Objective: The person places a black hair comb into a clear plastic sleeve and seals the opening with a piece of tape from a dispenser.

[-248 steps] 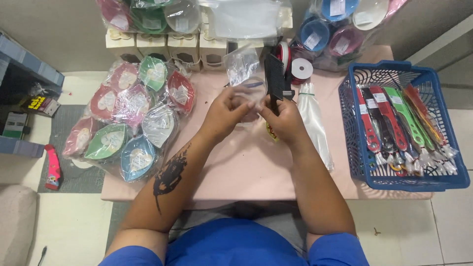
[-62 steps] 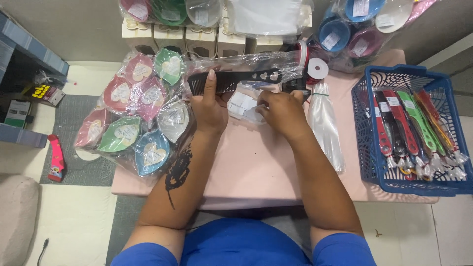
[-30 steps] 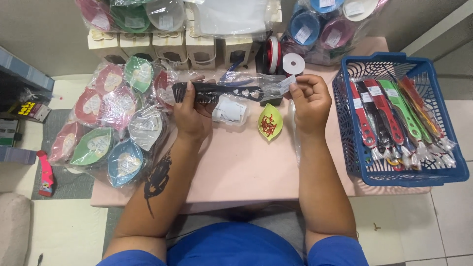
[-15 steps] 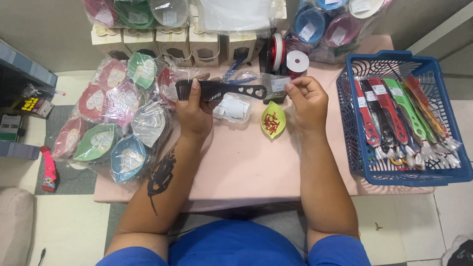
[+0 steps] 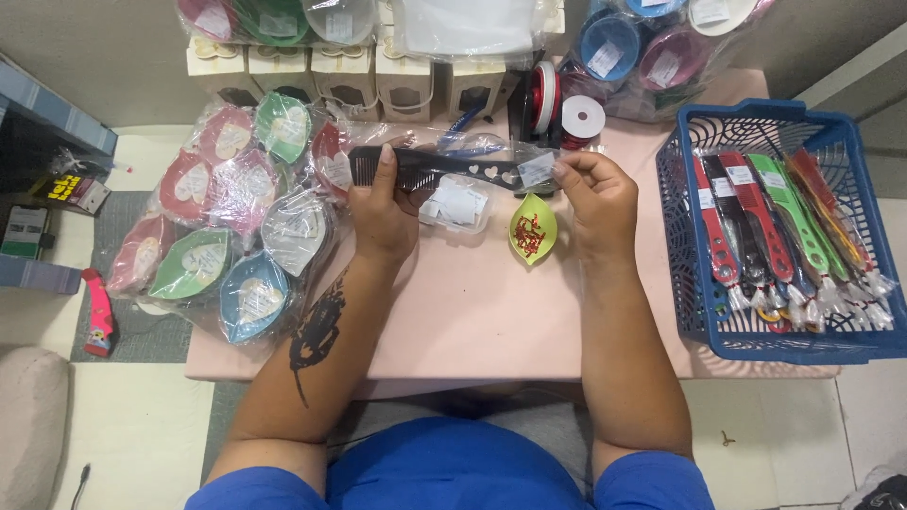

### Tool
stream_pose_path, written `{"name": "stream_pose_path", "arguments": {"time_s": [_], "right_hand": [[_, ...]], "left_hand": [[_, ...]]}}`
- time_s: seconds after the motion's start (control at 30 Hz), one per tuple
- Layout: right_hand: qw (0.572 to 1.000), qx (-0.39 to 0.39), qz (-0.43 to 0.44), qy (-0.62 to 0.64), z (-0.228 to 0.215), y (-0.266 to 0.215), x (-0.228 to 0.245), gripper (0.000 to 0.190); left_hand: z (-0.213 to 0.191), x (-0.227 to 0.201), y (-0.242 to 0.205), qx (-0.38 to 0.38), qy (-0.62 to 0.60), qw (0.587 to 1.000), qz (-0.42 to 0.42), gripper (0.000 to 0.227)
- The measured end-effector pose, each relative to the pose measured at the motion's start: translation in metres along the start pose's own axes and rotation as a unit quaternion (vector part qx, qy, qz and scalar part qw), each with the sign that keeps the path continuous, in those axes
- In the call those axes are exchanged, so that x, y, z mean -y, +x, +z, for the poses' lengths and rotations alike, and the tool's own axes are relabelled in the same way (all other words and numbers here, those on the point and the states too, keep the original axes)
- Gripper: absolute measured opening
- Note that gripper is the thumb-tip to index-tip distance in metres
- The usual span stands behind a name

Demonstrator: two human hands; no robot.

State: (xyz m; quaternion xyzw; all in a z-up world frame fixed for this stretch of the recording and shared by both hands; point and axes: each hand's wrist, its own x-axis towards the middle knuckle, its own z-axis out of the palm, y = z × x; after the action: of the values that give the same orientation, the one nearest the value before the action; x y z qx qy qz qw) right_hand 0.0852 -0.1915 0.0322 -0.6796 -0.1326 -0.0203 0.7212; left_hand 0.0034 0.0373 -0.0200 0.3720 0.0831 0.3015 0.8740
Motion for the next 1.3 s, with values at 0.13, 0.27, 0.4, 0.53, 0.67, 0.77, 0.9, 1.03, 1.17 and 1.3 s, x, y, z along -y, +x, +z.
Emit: {"name": "stream_pose_path", "arguments": {"time_s": [0.13,0.27,0.4,0.53,0.67,0.77,0.9,1.03,1.17,1.3], "right_hand": [[0.999,0.018,-0.023,-0.040,-0.003,0.000,0.001,0.008],[0.996,0.036,-0.076,-0.002,-0.001,-0.005,0.000,0.019],[0.976,0.106,-0.186,-0.049,-0.010,0.002,-0.014,0.025],[0.963,0.122,-0.225,-0.083,-0.007,0.001,-0.016,0.014],[0.961,0.107,-0.240,-0.092,0.000,0.000,-0.006,0.016],[0.973,0.064,-0.219,-0.044,0.003,-0.004,-0.015,0.025],[0.980,0.014,-0.174,0.094,0.001,0.002,-0.032,0.067],[0.977,0.069,-0.016,0.203,0.003,0.000,-0.036,0.052],[0.986,0.029,-0.035,0.160,0.004,0.004,-0.049,0.010],[0.973,-0.065,-0.050,0.216,0.002,0.005,-0.028,0.009]], "left_hand": [[0.003,-0.002,-0.001,0.015,-0.007,1.000,-0.005,0.031],[0.008,-0.007,-0.004,-0.005,-0.021,1.000,-0.011,0.030],[0.009,-0.007,-0.005,-0.009,-0.031,0.999,-0.026,0.032],[0.010,-0.007,-0.007,-0.001,-0.014,1.000,-0.023,0.033],[0.008,-0.004,-0.004,0.013,-0.021,0.998,-0.049,0.033],[0.006,-0.002,-0.004,0.015,-0.039,0.995,-0.085,0.035],[0.003,0.000,0.001,-0.016,-0.126,0.985,-0.120,0.038],[-0.001,0.005,0.002,-0.015,-0.152,0.979,-0.132,0.039],[0.009,0.000,-0.007,0.033,-0.115,0.983,-0.142,0.042],[0.000,0.007,-0.001,0.054,-0.103,0.985,-0.127,0.039]]}}
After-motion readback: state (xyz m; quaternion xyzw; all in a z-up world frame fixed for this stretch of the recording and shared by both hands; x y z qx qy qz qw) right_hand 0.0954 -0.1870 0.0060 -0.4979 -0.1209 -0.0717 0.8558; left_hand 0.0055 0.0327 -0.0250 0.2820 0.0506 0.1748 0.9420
